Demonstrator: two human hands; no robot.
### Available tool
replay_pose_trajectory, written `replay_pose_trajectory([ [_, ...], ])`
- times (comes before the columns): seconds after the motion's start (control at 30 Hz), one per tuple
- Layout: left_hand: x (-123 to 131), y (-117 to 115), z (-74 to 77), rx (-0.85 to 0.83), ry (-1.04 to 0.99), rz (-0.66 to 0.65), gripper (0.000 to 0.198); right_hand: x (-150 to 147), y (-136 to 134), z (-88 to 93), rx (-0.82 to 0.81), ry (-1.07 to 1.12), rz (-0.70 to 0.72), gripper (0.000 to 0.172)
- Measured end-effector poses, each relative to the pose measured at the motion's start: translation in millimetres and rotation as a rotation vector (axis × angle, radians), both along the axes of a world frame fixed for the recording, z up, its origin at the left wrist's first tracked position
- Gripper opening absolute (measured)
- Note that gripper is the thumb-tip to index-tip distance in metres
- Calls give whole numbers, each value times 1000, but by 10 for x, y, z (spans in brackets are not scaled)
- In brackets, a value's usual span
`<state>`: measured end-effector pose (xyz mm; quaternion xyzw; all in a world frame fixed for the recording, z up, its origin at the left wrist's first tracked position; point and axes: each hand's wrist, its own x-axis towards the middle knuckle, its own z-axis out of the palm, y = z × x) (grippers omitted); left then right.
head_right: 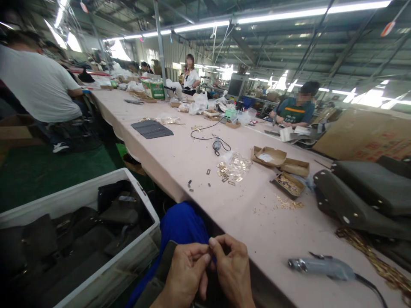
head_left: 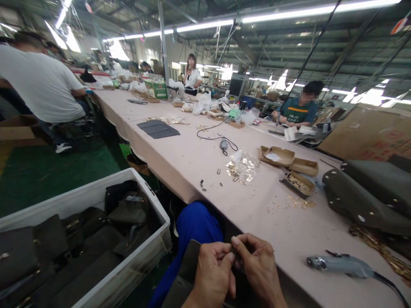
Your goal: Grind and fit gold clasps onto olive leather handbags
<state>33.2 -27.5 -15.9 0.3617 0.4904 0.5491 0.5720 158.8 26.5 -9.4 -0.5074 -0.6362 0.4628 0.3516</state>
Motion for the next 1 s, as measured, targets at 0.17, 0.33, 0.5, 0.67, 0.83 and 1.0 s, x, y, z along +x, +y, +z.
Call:
replay_pose_trajectory([
  [0.17,-61,58,-55,-20,-57,20,28,-47,111,-104,-122,64,-14,47],
  [0.33,-103,139,-51,-105,-114,58,31,-117,188,-227,-267,151,0,54],
  [0.5,-177,190,-45,-157,-147,89,35,-89,202,-52,-163,-2,29,53],
  [0.67,-252,212,-86,-211,-138,110,35,81,757,341,156,-296,11,35],
  [0.83,-236,220,-227,-164,-168,111,35,80,1932,419,423,-615,10,18],
  [1.0,-223,208,-276,-156,-169,129,35,-77,2734,167,474,-772,86,12],
])
